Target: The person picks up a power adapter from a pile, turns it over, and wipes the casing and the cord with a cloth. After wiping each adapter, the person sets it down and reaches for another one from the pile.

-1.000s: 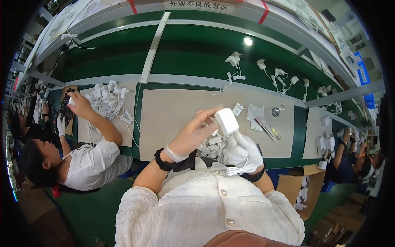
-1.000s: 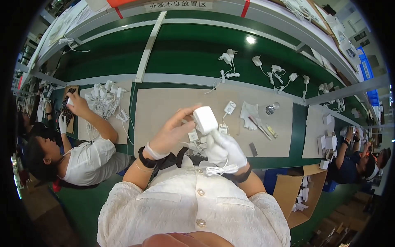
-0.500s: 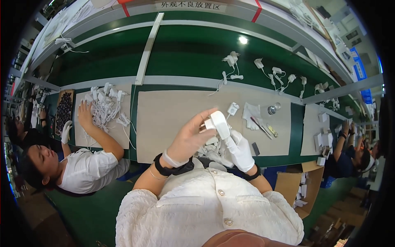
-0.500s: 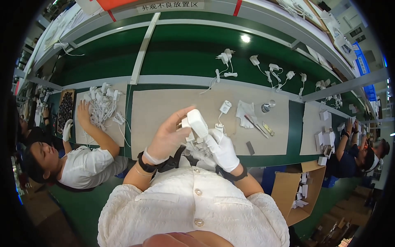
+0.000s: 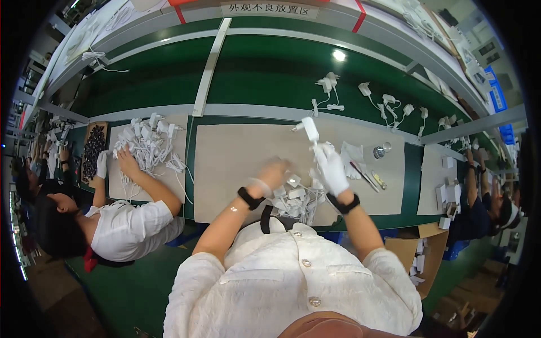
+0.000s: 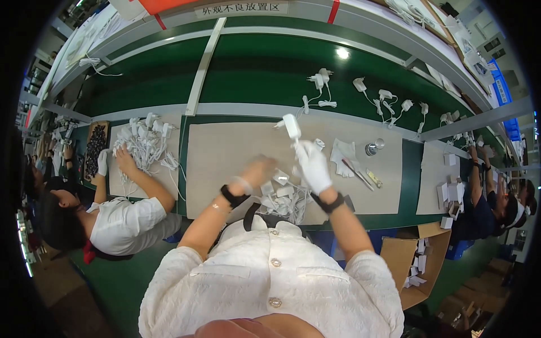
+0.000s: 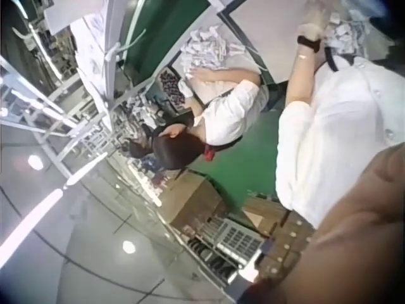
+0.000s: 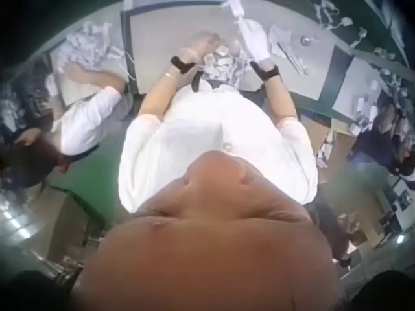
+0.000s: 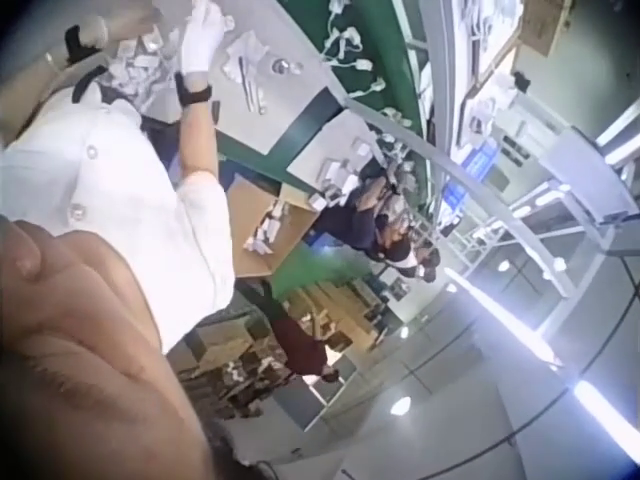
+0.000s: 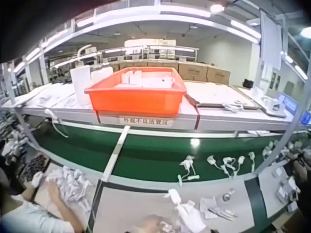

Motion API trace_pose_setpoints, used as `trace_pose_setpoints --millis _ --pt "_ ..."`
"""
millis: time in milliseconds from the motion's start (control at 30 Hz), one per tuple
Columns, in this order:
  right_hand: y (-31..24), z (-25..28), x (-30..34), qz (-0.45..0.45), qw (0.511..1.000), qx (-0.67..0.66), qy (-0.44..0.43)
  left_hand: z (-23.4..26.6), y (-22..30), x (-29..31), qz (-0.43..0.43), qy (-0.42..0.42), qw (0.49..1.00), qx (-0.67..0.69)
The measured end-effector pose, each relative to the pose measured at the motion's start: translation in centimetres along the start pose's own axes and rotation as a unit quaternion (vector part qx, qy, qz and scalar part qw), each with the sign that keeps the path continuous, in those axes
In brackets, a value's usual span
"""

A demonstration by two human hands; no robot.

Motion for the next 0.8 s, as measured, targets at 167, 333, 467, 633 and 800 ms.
trace_pose_setpoints --millis 167,333,467,633,800 --pt "8.4 -0.3 -13.1 -0.068 0.996 -0.041 -0.039 -5.7 0.1 -2.7 -0.002 -0.049 0.996 -0.074" --pt "9.9 0.1 -17.6 -0.042 0.998 0.034 0.043 -5.8 -2.3 -1.9 -0.022 -0.026 0.999 -0.005" --pt "8.4 -1.8 -12.2 -0.007 0.993 0.12 0.002 -3.6 -4.7 0.1 -0.004 0.004 0.996 0.084" --pt "8.7 -11.2 0.9 -0.038 0.925 0.297 -0.234 -4.4 -4.8 -0.2 0.09 -0.025 0.996 0.007" --pt "9.6 -12.1 2.1 -0.122 0.928 0.31 -0.165 -3.4 -4.3 0.2 0.102 0.062 0.992 0.033"
Point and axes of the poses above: each hand's wrist, its own x-axis away from the middle knuckle, its own z-axis out of the back of the hand, y = z × x, the point moved 8 cm from there along -x, towards the middle knuckle, and after that the axes turned 12 degrees about -y, right-handed, at the moved point
